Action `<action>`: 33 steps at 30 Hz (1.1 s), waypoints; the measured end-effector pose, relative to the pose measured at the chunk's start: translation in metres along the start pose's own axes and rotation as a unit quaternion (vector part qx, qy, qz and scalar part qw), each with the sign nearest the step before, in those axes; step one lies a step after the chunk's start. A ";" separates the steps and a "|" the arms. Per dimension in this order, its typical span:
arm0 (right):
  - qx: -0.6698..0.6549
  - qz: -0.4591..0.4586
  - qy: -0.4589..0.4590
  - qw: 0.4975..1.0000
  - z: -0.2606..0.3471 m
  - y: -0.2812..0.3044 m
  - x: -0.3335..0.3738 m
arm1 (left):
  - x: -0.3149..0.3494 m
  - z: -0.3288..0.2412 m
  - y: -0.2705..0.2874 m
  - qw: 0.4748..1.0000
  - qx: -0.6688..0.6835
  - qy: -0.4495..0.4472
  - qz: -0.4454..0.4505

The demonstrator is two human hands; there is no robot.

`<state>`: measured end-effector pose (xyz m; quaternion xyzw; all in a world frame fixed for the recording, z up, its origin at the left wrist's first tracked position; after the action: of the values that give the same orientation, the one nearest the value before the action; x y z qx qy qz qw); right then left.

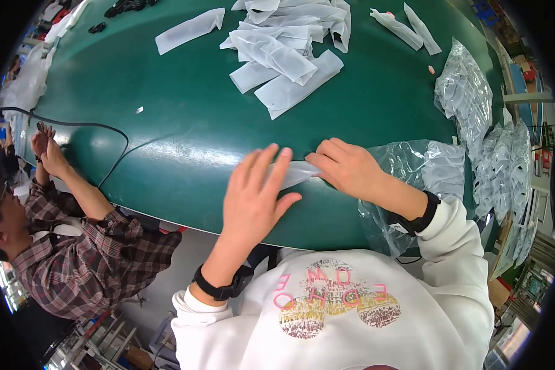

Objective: The person packages items by hand, folding white plastic sleeves and placing them into a larger clear plastic bag. They repeat this process multiple times, gathering the folded sleeves and pressing the bag flat.

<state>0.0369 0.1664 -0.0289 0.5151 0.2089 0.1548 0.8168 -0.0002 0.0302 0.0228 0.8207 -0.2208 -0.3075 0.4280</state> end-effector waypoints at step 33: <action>-0.128 -0.095 -0.048 0.986 -0.050 0.030 -0.005 | -0.029 0.016 -0.050 0.994 0.013 -0.048 0.101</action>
<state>0.0061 0.2153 -0.0202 0.3911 0.1959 0.0774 0.8959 -0.0275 0.0658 -0.0169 0.7840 -0.3266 -0.2991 0.4350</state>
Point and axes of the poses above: each hand's wrist, its own x-axis away from the middle knuckle, its own y-axis out of the back of the hand, z = x × y, the point moved 8 cm from there along -x, towards the middle knuckle, and after that the axes turned 8 degrees about y, right-handed, at the moved point
